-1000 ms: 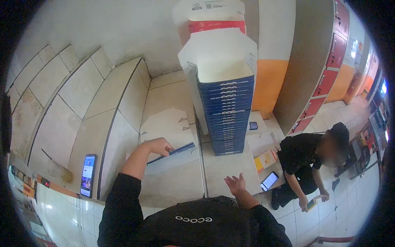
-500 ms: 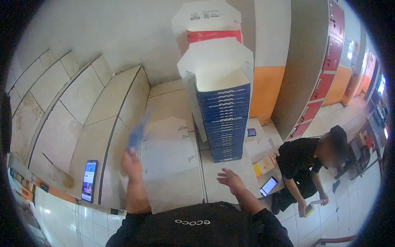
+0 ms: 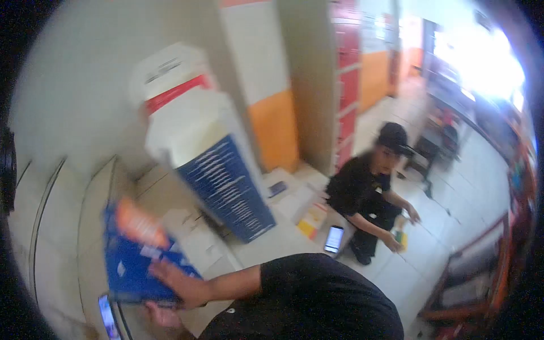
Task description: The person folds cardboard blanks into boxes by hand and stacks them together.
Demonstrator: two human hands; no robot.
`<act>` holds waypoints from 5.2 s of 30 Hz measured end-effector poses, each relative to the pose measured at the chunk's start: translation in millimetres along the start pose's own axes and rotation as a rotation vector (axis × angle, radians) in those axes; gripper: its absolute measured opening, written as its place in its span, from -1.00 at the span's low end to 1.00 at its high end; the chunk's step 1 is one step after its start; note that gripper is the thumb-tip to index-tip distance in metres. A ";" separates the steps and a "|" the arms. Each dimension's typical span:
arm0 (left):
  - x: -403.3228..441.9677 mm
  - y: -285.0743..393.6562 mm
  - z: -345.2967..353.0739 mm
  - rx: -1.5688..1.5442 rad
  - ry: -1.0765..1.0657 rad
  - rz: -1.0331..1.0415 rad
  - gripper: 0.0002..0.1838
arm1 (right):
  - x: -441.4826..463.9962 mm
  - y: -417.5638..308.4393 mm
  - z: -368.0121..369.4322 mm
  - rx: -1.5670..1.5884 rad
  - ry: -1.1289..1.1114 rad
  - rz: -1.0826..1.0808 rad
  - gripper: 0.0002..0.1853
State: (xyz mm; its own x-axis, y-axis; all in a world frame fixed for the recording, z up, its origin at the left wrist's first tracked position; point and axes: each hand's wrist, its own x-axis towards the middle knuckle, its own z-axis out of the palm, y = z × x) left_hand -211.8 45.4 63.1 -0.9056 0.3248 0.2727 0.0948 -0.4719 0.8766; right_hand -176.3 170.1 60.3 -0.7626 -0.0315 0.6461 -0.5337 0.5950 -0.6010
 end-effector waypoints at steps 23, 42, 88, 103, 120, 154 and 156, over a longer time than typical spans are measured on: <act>9.2 -93.4 112.2 0.287 -0.618 -0.147 -0.19 | -55.9 14.4 -181.2 0.291 0.185 0.479 -0.28; -2.4 -96.1 85.5 0.391 -0.598 -0.177 -0.19 | -105.5 14.3 -138.6 0.863 0.209 0.461 -0.68; 11.9 -29.5 28.9 0.924 -0.512 0.333 -0.20 | -83.7 -18.6 -151.2 0.077 0.321 -0.168 -0.79; 32.2 16.4 53.2 1.474 -0.768 0.680 -0.63 | -73.3 -26.6 -178.8 -0.299 0.186 -0.235 -0.85; 3.4 -35.4 -35.3 0.378 -0.531 -0.118 -0.15 | -72.6 6.8 -126.8 -0.403 0.218 0.427 0.08; 26.1 -134.7 -25.1 0.667 -0.571 0.146 -0.40 | -75.1 -12.6 -145.6 0.190 0.301 0.336 -0.61; 33.0 -155.6 -47.5 0.908 -0.701 0.238 -0.54 | -65.1 -15.1 -157.4 -0.009 0.280 0.367 -0.47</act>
State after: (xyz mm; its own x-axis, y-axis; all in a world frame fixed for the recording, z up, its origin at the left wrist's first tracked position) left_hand -276.1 90.6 -83.1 -0.4256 0.8218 0.3788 0.7484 0.0843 0.6579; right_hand -61.1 289.6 101.4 -0.7716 0.3999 0.4946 -0.2430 0.5332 -0.8103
